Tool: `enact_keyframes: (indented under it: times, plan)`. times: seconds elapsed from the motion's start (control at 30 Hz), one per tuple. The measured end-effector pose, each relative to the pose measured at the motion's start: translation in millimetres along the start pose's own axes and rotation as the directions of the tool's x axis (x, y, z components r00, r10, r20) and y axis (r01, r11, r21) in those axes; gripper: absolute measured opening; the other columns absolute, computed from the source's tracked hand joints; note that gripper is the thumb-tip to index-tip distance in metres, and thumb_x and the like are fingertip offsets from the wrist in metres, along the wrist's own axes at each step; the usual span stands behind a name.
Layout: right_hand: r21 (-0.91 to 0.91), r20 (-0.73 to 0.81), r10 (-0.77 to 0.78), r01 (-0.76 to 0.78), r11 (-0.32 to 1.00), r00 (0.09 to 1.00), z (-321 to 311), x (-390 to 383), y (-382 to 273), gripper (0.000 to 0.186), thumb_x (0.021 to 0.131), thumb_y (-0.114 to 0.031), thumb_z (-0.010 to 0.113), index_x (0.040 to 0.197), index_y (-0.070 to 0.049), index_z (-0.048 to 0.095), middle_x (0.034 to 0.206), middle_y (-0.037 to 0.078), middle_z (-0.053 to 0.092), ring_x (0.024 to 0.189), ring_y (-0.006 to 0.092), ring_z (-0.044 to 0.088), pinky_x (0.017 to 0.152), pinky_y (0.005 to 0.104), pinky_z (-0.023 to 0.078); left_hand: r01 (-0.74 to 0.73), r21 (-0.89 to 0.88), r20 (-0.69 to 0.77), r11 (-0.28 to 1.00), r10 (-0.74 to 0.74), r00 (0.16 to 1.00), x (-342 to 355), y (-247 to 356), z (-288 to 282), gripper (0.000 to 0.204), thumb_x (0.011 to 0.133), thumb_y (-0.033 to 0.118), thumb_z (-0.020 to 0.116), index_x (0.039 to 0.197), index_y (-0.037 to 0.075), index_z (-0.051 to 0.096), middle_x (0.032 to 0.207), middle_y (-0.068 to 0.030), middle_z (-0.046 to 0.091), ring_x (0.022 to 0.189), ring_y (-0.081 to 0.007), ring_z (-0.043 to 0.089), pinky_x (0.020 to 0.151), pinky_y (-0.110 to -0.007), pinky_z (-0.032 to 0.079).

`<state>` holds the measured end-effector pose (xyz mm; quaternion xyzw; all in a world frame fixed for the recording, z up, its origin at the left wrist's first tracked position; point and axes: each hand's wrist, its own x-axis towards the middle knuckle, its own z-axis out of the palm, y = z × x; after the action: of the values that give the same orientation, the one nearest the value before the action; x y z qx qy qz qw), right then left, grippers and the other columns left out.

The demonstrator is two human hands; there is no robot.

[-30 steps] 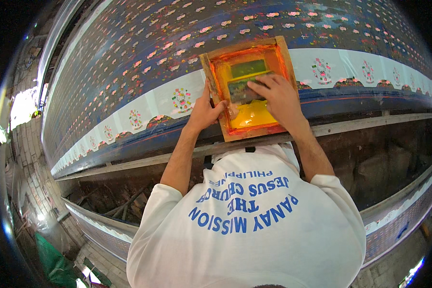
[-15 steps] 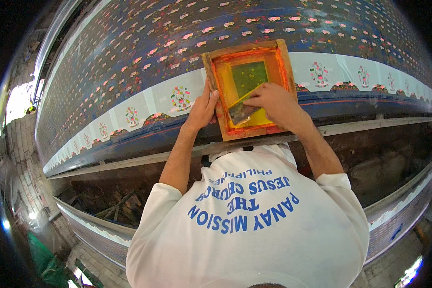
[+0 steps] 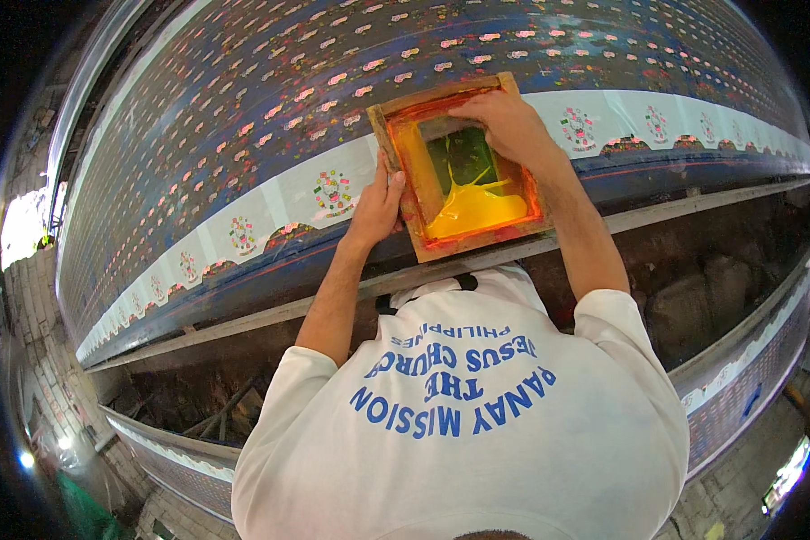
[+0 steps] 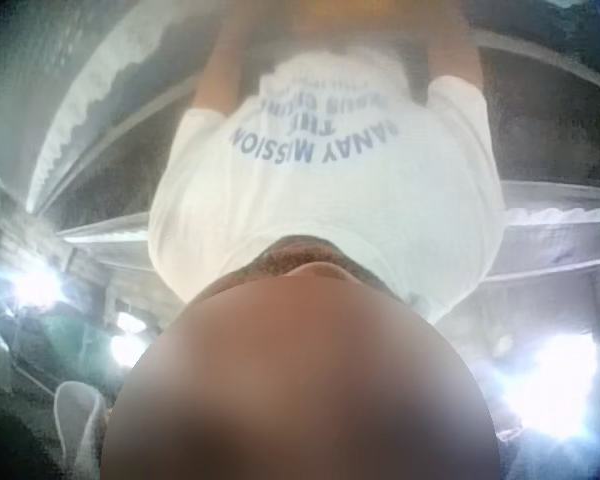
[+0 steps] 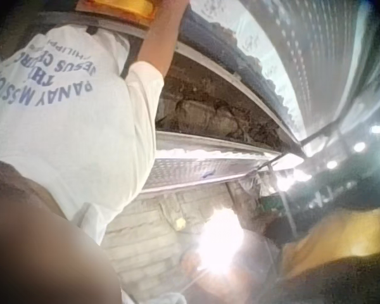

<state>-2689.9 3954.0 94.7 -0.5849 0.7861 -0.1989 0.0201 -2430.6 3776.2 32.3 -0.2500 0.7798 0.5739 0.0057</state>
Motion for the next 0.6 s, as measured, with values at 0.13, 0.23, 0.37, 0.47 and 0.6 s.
enact_keyframes:
  times: [0.13,0.23,0.37,0.47,0.6]
  plan:
    - [0.051,0.181,0.128,-0.139,0.989,0.975,-4.6,5.9,-0.5,0.050,0.091,0.006,0.067,0.133,-0.016,0.080,0.133,0.011,0.077,0.124,0.0352,0.070,0.110,0.0458,0.055,-0.024,0.051,-0.003,0.998,0.025,1.000,0.4,-0.7,-1.1,0.084,0.119,0.047,0.044,0.177,-0.001,0.006,0.077,-0.0190,0.073,0.052,-0.0260,0.070,0.052,-0.039,0.060]
    - [0.101,0.239,0.167,-0.196,0.975,0.957,-6.6,-21.6,-14.8,0.049,0.092,0.006,0.065,0.133,-0.015,0.080,0.138,0.011,0.075,0.127,0.0356,0.069,0.112,0.0455,0.054,0.034,0.209,-0.010,0.977,-0.033,0.999,1.4,-0.4,-7.3,0.084,0.118,0.047,0.046,0.176,-0.002,0.010,0.080,-0.0248,0.075,0.059,-0.0360,0.074,0.061,-0.046,0.063]
    - [0.103,0.174,0.209,-0.229,0.968,0.962,-10.8,-90.5,-59.5,0.051,0.089,0.008,0.064,0.132,-0.013,0.081,0.136,0.011,0.076,0.127,0.0354,0.068,0.111,0.0461,0.055,0.201,0.209,0.056,0.957,-0.217,0.975,-8.9,41.2,-13.2,0.090,0.114,0.049,0.051,0.173,-0.009,0.015,0.091,-0.0340,0.076,0.084,-0.0508,0.077,0.079,-0.057,0.062]
    - [0.084,0.135,0.254,-0.267,0.960,0.958,-4.3,-123.5,-80.6,0.055,0.087,0.010,0.063,0.132,-0.015,0.081,0.133,0.010,0.076,0.126,0.0344,0.068,0.110,0.0460,0.055,0.099,0.345,-0.003,0.933,-0.104,0.995,-3.1,19.9,-2.5,0.098,0.109,0.051,0.059,0.170,-0.013,0.017,0.097,-0.0366,0.076,0.094,-0.0545,0.076,0.085,-0.059,0.061]
    - [0.106,0.084,0.236,-0.244,0.964,0.968,-2.1,-132.4,-85.1,0.055,0.082,0.004,0.071,0.133,-0.014,0.080,0.131,0.008,0.075,0.124,0.0344,0.066,0.110,0.0476,0.053,0.076,0.356,-0.064,0.931,-0.056,0.996,2.3,15.1,5.9,0.107,0.101,0.047,0.068,0.170,-0.013,0.014,0.099,-0.0363,0.077,0.094,-0.0544,0.076,0.087,-0.058,0.061]
